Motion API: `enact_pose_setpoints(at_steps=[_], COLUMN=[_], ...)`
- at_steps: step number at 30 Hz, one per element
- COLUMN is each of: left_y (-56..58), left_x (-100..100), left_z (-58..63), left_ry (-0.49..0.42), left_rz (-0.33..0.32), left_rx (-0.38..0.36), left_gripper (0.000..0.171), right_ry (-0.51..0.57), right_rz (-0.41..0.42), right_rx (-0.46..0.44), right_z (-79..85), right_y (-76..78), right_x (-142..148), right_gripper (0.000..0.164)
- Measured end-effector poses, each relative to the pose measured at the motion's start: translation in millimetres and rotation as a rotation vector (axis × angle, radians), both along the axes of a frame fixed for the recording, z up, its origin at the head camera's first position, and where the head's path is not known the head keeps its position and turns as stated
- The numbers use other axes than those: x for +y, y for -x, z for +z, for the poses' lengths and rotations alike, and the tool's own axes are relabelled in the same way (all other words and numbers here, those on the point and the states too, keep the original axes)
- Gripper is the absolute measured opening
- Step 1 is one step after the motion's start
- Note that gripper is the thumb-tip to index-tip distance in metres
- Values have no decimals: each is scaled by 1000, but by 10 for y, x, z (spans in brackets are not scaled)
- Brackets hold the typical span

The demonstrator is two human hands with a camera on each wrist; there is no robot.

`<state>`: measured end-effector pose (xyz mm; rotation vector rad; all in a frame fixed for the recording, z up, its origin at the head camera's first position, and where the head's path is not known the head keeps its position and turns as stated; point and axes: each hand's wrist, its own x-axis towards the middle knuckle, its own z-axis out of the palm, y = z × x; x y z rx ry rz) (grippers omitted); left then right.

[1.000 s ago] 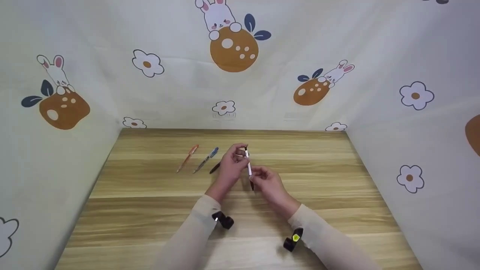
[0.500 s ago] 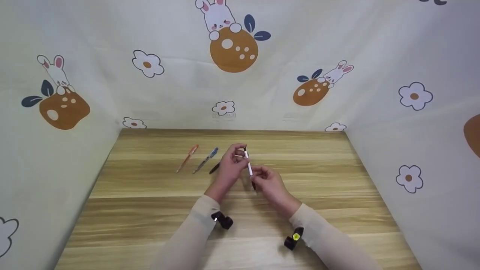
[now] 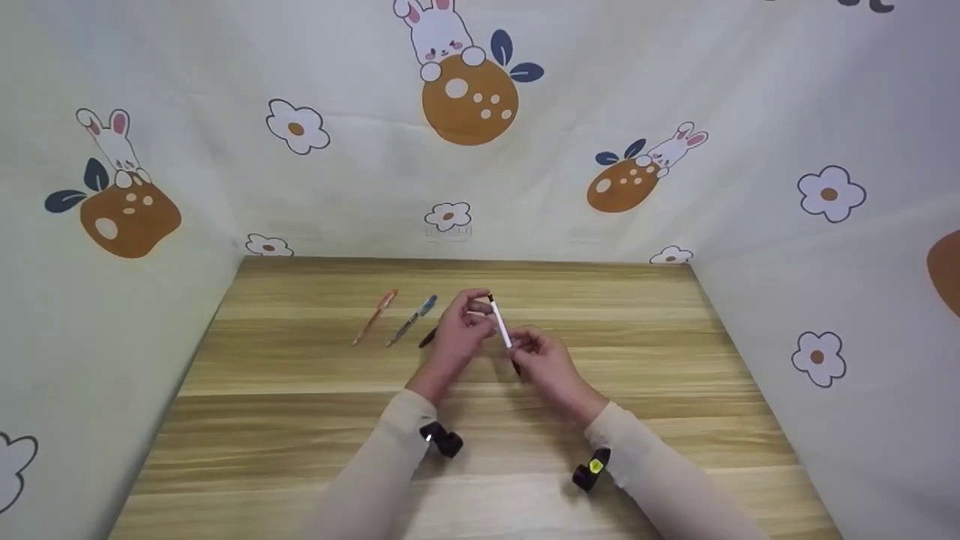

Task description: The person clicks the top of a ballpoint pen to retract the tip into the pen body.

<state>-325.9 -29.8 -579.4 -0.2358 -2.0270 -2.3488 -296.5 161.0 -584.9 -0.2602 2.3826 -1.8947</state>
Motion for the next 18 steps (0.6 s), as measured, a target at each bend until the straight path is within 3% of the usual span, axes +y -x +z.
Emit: enact_pose_setpoints(at_steps=[10,18], left_y=[8,10], left_x=[-110,-194], left_z=[-71,-52], left_ry=[224,291], left_rz=[11,-1], left_rx=[30,30], left_gripper=[52,53], right_ry=[-54,-97], right_rz=[-14,-14], right_rx=[8,36], right_z=[-1,-52], right_y=[69,147], right_x=[115,222], right_gripper=[28,28])
